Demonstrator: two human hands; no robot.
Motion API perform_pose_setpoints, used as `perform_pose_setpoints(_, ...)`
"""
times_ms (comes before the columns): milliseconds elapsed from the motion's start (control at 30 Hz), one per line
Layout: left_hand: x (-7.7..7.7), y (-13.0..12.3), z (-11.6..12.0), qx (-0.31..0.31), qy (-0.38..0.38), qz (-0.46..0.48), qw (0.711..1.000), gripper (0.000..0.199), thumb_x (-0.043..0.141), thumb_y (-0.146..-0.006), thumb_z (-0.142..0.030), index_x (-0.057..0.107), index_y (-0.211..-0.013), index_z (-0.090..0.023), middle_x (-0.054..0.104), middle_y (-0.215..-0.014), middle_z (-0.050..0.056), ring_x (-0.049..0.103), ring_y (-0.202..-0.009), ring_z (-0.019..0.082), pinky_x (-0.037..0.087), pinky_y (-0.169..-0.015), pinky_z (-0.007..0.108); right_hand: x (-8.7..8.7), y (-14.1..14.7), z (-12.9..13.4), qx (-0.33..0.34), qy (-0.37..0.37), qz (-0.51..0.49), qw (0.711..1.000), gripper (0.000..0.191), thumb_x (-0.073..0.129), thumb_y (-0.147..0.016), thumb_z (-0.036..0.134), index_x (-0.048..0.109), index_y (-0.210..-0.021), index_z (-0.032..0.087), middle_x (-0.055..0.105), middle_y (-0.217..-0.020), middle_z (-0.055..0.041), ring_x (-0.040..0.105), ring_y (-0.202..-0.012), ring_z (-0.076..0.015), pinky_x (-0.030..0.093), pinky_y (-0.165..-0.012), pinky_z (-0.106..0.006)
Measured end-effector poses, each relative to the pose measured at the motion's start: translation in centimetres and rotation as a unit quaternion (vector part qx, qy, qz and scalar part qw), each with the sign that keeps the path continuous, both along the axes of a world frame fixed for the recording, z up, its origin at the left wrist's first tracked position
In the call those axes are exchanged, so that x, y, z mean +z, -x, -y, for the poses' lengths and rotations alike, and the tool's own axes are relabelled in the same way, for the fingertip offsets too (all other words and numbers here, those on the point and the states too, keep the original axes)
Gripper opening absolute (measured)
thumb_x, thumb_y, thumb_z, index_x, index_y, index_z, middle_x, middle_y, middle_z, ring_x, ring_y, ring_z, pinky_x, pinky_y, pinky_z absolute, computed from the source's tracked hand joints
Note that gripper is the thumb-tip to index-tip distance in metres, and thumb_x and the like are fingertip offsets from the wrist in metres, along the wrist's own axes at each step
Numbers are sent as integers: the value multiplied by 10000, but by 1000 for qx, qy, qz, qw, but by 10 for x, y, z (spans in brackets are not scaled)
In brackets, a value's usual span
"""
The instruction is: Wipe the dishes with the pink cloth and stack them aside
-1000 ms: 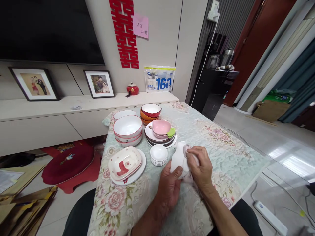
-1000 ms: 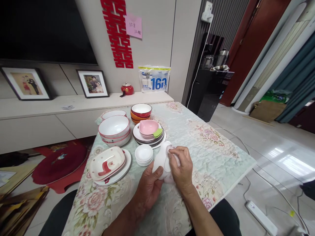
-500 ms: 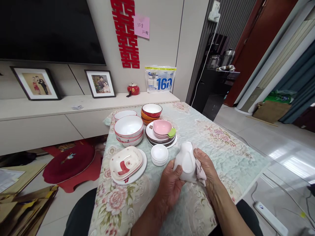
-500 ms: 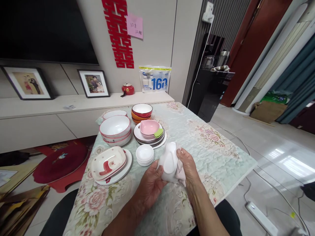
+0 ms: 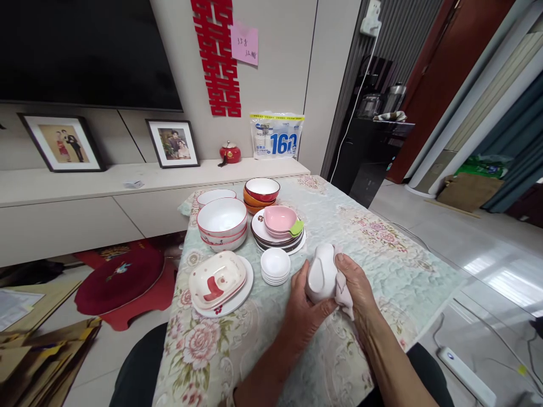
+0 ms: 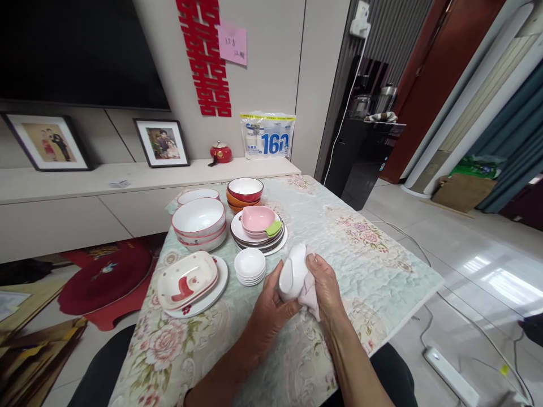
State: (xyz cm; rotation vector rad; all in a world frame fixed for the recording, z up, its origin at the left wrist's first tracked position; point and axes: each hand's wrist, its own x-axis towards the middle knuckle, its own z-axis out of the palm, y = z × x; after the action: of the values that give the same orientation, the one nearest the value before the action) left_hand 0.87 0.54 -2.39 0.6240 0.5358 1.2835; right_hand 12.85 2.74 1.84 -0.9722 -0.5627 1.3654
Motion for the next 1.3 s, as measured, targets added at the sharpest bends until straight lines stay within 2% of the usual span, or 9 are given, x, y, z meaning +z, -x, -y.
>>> perform_pose_setpoints(200, 16, 1, -1, -61, 16, -34, 997, 841, 840, -665, -341, 476, -1406, -180, 638, -1271, 147, 598, -1126, 320, 488, -903, 361, -4, 7, 3, 2, -32, 54, 998, 332, 800, -707, 479, 613, -707, 205, 582, -583, 51, 500, -485, -106, 421, -463, -214)
perform_pose_setpoints(333, 23, 3, 3, -115, 16, 8, 993, 641, 699, -808, -420, 500, -1360, -163, 659, -1209, 140, 631, -1032, 272, 504, -830, 335, -5, 5, 5, 96, -77, 175, 977, 301, 679, -822, 499, 675, -820, 198, 580, -653, 34, 490, -554, -116, 398, -505, -217)
perform_pose_setpoints(400, 22, 4, 3, -112, 22, 31, 993, 591, 650, -847, -401, 475, -1373, -193, 658, -1205, 119, 640, -1014, 254, 512, -808, 326, -1, 3, 6, 136, -139, 277, 941, 234, 622, -878, 416, 701, -851, 197, 610, -753, 6, 549, -677, -145, 440, -609, -237)
perform_pose_setpoints(500, 21, 4, 2, -96, 48, 66, 992, 571, 624, -864, -374, 437, -1389, -249, 650, -1219, 85, 652, -1003, 234, 521, -775, 310, 3, 1, 8, 155, -243, 430, 856, 175, 560, -901, 255, 724, -865, 208, 615, -899, -35, 584, -874, -187, 459, -780, -281)
perform_pose_setpoints(667, 19, 3, -2, -92, 99, 103, 985, 390, 631, -866, -407, 592, -1178, -176, 698, -1076, 82, 667, -963, 216, 520, -754, 277, -5, 1, 9, 156, -283, 561, 762, 276, 513, -853, 99, 697, -996, 247, 594, -885, -33, 580, -867, -188, 458, -755, -294)
perform_pose_setpoints(767, 17, 3, -3, -112, 117, 112, 980, 360, 593, -890, -456, 633, -1088, -158, 716, -933, 65, 677, -863, 198, 511, -709, 260, -9, 3, 10, 111, -284, 585, 752, 289, 556, -812, 80, 638, -1043, 233, 624, -915, -30, 593, -864, -194, 462, -776, -313)
perform_pose_setpoints(967, 16, 7, -2, -159, 157, 91, 970, 415, 583, -885, -499, 636, -1094, -145, 680, -822, 23, 620, -674, 129, 454, -572, 212, -10, 6, 7, 8, -361, 601, 713, 160, 546, -838, 83, 624, -890, 213, 594, -914, -50, 562, -906, -210, 467, -802, -345)
perform_pose_setpoints(1167, 22, 11, 0, -240, 146, 11, 960, 554, 499, -875, -604, 642, -1123, -130, 697, -822, 96, 661, -732, 226, 526, -649, 341, -22, -8, -5, -96, -295, 637, 706, 165, 556, -829, 117, 625, -950, 205, 597, -923, -70, 558, -932, -242, 474, -831, -397)
perform_pose_setpoints(1300, 23, 14, 1, -278, 156, -14, 948, 617, 467, -854, -662, 659, -1088, -125, 700, -816, 115, 660, -685, 233, 543, -660, 390, -25, -18, -8, -44, -280, 635, 718, 347, 516, -885, 174, 583, -1223, 211, 628, -1151, -99, 580, -1081, -243, 471, -918, -395)
